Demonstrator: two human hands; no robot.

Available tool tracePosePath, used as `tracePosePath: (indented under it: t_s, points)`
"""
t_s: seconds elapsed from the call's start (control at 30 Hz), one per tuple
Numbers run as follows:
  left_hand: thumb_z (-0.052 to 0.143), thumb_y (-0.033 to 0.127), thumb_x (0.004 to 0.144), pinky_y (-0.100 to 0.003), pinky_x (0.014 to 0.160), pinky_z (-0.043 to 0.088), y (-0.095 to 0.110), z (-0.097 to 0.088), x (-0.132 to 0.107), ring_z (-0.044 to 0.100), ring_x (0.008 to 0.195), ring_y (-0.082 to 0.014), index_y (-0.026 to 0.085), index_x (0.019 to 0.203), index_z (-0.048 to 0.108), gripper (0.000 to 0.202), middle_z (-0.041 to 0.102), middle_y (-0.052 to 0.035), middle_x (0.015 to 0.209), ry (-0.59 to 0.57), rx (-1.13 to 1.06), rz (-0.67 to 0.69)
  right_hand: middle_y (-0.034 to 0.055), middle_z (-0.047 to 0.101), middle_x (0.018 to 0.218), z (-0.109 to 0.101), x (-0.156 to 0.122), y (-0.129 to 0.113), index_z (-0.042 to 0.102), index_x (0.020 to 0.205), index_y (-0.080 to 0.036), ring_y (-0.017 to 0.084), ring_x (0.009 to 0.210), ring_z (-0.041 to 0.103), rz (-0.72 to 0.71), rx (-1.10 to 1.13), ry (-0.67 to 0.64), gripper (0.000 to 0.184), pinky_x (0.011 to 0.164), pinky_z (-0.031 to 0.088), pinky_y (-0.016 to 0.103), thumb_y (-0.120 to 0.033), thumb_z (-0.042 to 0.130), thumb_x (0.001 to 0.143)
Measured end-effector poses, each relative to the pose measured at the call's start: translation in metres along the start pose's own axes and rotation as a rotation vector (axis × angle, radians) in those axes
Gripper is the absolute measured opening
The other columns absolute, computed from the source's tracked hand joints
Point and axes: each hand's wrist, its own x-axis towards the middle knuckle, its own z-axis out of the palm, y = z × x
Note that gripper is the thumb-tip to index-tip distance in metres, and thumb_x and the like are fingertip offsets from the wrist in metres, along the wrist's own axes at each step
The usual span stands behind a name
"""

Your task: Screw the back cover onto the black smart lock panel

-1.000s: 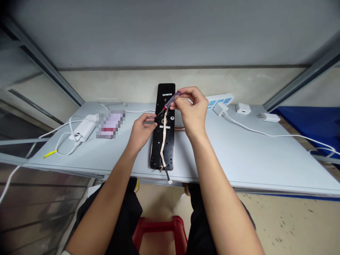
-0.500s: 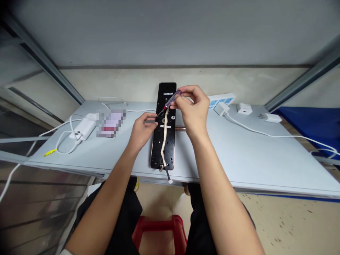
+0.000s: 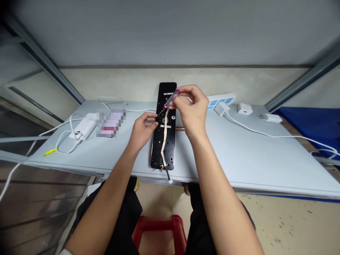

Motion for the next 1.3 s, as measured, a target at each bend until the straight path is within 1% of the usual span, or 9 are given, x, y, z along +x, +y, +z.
tracePosePath:
  t_s: [0.23, 0.37, 0.47, 0.67, 0.83, 1.0, 1.1, 1.3]
  points:
    - [0.069, 0.003, 0.093, -0.039, 0.101, 0.063, -0.0018, 0.0006, 0.0005, 0.078, 0.105, -0.0216, 0.021, 0.108, 0.076, 0.024, 0.08, -0.0069, 0.115, 0.01, 0.024, 0.014, -0.0021, 0.072, 0.092, 0.0015, 0.001, 0.0047, 0.071, 0.099, -0.027, 0.014, 0.071, 0.074, -0.033, 0.0, -0.006, 0.024, 0.074, 0.072, 0.035, -0.029, 0.088, 0.083]
    - [0.069, 0.003, 0.093, -0.038, 0.1, 0.063, -0.0029, 0.0009, 0.0007, 0.078, 0.105, -0.0215, 0.021, 0.107, 0.075, 0.024, 0.081, -0.0067, 0.114, 0.013, 0.025, 0.027, -0.0014, 0.071, 0.092, 0.0037, 0.0004, 0.003, 0.071, 0.098, -0.027, 0.014, 0.07, 0.074, -0.068, -0.008, -0.009, 0.019, 0.073, 0.072, 0.035, -0.024, 0.084, 0.084]
    - [0.069, 0.003, 0.093, -0.038, 0.099, 0.064, -0.0034, 0.0008, 0.001, 0.078, 0.103, -0.0212, 0.021, 0.107, 0.075, 0.024, 0.08, -0.0069, 0.115, 0.01, 0.02, 0.023, -0.0011, 0.071, 0.092, 0.0052, -0.0004, 0.0007, 0.071, 0.097, -0.027, 0.014, 0.07, 0.074, -0.067, -0.025, -0.001, 0.017, 0.072, 0.071, 0.034, -0.023, 0.083, 0.085]
    - [0.068, 0.001, 0.093, -0.037, 0.1, 0.064, -0.006, 0.0012, 0.0011, 0.077, 0.111, -0.0221, 0.022, 0.106, 0.075, 0.025, 0.081, -0.0064, 0.115, 0.009, 0.02, 0.058, -0.0007, 0.071, 0.092, 0.0069, -0.001, 0.0002, 0.071, 0.098, -0.027, 0.015, 0.071, 0.076, -0.09, -0.047, -0.006, 0.017, 0.071, 0.071, 0.033, -0.023, 0.081, 0.086]
    - [0.069, 0.002, 0.093, -0.039, 0.1, 0.064, -0.009, 0.0005, 0.0017, 0.078, 0.11, -0.0226, 0.023, 0.11, 0.076, 0.027, 0.081, -0.0068, 0.116, 0.0, 0.028, 0.055, -0.0002, 0.071, 0.094, 0.0062, 0.0001, 0.0014, 0.07, 0.1, -0.028, 0.015, 0.073, 0.077, -0.129, -0.073, -0.027, 0.016, 0.07, 0.07, 0.032, -0.022, 0.08, 0.088]
    - [0.069, 0.003, 0.094, -0.042, 0.101, 0.064, -0.01, 0.0001, 0.002, 0.078, 0.11, -0.0237, 0.022, 0.112, 0.077, 0.028, 0.081, -0.0081, 0.119, -0.003, 0.031, 0.056, 0.0001, 0.071, 0.095, 0.0063, 0.0001, 0.0018, 0.069, 0.101, -0.028, 0.016, 0.075, 0.078, -0.131, -0.09, -0.034, 0.015, 0.072, 0.071, 0.033, -0.021, 0.078, 0.091]
    - [0.068, 0.003, 0.093, -0.041, 0.101, 0.065, -0.0098, 0.0005, 0.0021, 0.078, 0.113, -0.0238, 0.023, 0.111, 0.077, 0.028, 0.082, -0.0076, 0.119, -0.002, 0.033, 0.068, 0.0003, 0.071, 0.095, 0.0073, -0.0001, 0.0016, 0.069, 0.1, -0.028, 0.016, 0.076, 0.079, -0.143, -0.09, -0.036, 0.014, 0.072, 0.071, 0.033, -0.021, 0.077, 0.091]
    - [0.07, 0.004, 0.093, -0.04, 0.1, 0.065, -0.009, 0.0004, 0.0018, 0.078, 0.11, -0.0228, 0.023, 0.111, 0.076, 0.028, 0.082, -0.0071, 0.118, 0.003, 0.044, 0.061, -0.0001, 0.072, 0.094, 0.0082, -0.0011, -0.0007, 0.069, 0.099, -0.028, 0.016, 0.074, 0.078, -0.121, -0.092, -0.023, 0.014, 0.072, 0.071, 0.034, -0.021, 0.077, 0.09]
